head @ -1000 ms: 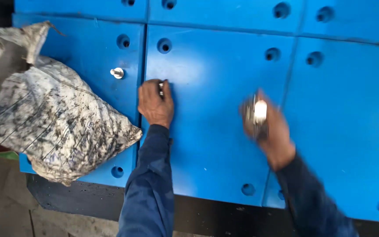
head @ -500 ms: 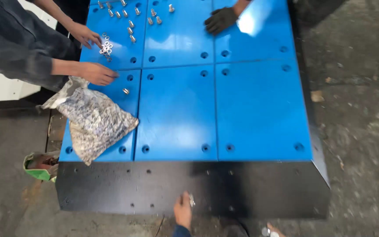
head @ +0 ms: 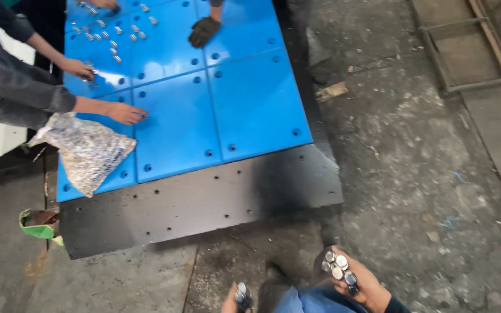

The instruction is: The person places several blue rectangular panels onto a black metal frame and secures them by hand-tightening multiple silver bolts into pre-drilled holes. The person repeatedly aligns the panels and tightens bolts across the surface to assemble the structure.

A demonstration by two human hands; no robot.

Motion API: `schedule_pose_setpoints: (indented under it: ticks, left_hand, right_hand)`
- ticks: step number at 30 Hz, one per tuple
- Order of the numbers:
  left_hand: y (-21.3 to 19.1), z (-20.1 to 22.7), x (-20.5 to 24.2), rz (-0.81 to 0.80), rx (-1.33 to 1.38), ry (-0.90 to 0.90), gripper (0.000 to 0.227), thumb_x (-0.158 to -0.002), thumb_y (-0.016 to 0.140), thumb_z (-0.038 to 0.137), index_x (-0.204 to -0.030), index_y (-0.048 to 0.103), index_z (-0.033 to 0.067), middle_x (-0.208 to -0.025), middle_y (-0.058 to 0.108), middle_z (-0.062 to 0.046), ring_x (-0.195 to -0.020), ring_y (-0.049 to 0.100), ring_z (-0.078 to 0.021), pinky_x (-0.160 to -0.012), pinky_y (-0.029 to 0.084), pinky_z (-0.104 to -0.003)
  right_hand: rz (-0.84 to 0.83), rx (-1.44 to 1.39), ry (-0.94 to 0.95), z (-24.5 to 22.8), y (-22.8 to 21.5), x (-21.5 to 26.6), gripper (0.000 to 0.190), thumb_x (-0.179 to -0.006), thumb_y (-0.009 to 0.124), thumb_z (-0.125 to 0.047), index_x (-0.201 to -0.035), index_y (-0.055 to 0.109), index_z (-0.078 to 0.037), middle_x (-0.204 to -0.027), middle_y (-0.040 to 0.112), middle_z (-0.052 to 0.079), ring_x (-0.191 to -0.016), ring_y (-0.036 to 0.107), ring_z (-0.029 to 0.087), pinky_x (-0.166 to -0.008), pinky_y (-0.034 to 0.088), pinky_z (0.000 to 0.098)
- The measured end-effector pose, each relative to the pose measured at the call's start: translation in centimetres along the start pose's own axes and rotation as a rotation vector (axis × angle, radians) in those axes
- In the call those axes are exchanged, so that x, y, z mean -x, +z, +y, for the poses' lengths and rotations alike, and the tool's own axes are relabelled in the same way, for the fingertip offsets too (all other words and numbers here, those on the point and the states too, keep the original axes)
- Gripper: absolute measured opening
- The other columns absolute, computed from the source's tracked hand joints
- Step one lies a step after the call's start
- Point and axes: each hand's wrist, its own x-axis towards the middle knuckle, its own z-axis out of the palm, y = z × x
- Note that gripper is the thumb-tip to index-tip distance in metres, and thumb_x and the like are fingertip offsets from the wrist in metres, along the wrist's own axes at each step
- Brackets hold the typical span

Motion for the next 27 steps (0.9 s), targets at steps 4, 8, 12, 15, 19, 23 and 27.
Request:
schedule_pose_setpoints:
  ticks: [4, 8, 12, 15, 19, 23, 27]
  left_hand:
    - [14.4, 4.2, 5.1, -0.098, -0.006, 0.058, 0.036, -0.095, 0.061, 0.05, -0.086, 0.065, 0.0157, -0.065, 0.064, -0.004, -0.05, 0.058, -0.0194, -0.037, 0.036, -0.033]
    - [32.1, 2.9, 7.4, -0.26, -0.052, 0.01, 0.032, -0.097, 0.059, 0.044, -0.088, 0.063, 0.0145, -0.067, 0.065, -0.004, -0.056, 0.06, -0.0175, -0.039, 0.032, -0.03]
    - [46.9, -2.7, 5.6, -0.351, -0.182, -0.038, 0.034, -0.1, 0.059, 0.045, -0.092, 0.062, 0.0112, -0.074, 0.063, -0.007, -0.059, 0.06, -0.0199, -0.041, 0.036, -0.031]
    - [60.2, -5.3, 6.3, -0.489, -0.291, -0.078, 0.035, -0.099, 0.059, 0.044, -0.093, 0.062, 0.009, -0.078, 0.066, -0.008, -0.058, 0.06, -0.021, -0.039, 0.034, -0.031]
    - [70.8, -7.5, 5.0, -0.588, -0.487, -0.213, 0.035, -0.1, 0.059, 0.044, -0.093, 0.064, 0.01, -0.08, 0.067, -0.008, -0.059, 0.061, -0.0211, -0.038, 0.032, -0.031]
    - [80.5, -5.3, 1.7, -0.617, -0.454, -0.289, 0.035, -0.101, 0.059, 0.043, -0.09, 0.064, 0.0101, -0.08, 0.067, -0.008, -0.06, 0.061, -0.0201, -0.038, 0.032, -0.031]
    - [90.1, 0.4, -4.1, -0.577, -0.418, -0.303, 0.036, -0.101, 0.058, 0.042, -0.086, 0.064, 0.0105, -0.075, 0.066, -0.006, -0.059, 0.061, -0.0196, -0.038, 0.033, -0.031]
  right_hand:
    - [-0.041, -0.149, -0.19, -4.3, -4.8, 6.6, 0.032, -0.097, 0.05, -0.038, -0.092, 0.066, -0.011, -0.063, 0.062, 0.008, -0.036, 0.045, 0.016, -0.031, 0.03, 0.0287]
    - [-0.061, -0.233, -0.258, -11.0, -17.0, 12.2, 0.044, -0.101, 0.05, -0.046, -0.09, 0.064, -0.006, -0.065, 0.062, 0.008, -0.039, 0.049, 0.018, -0.032, 0.033, 0.0312]
    - [0.131, -0.465, -0.445, -15.4, -26.9, 20.5, 0.039, -0.105, 0.048, -0.045, -0.092, 0.061, -0.011, -0.067, 0.059, 0.005, -0.041, 0.045, 0.014, -0.034, 0.032, 0.0281]
    - [0.075, -0.551, -0.656, -22.3, -30.9, 25.1, 0.036, -0.105, 0.047, -0.042, -0.092, 0.061, -0.012, -0.066, 0.057, 0.003, -0.041, 0.043, 0.013, -0.032, 0.029, 0.0278]
    - [0.028, -0.544, -0.632, -29.6, -36.5, 26.3, 0.057, -0.104, 0.045, -0.056, -0.09, 0.059, -0.003, -0.057, 0.048, 0.003, -0.042, 0.041, 0.015, -0.035, 0.027, 0.0317]
    - [-0.439, -0.412, -0.509, -38.9, -43.6, 19.3, 0.067, -0.096, 0.043, -0.073, -0.091, 0.06, -0.009, -0.062, 0.047, 0.006, -0.045, 0.041, 0.022, -0.036, 0.027, 0.0395]
    - [-0.293, -0.416, -0.504, -51.1, -42.7, 13.4, 0.067, -0.098, 0.04, -0.069, -0.089, 0.06, -0.006, -0.051, 0.046, 0.004, -0.04, 0.043, 0.018, -0.036, 0.03, 0.0349]
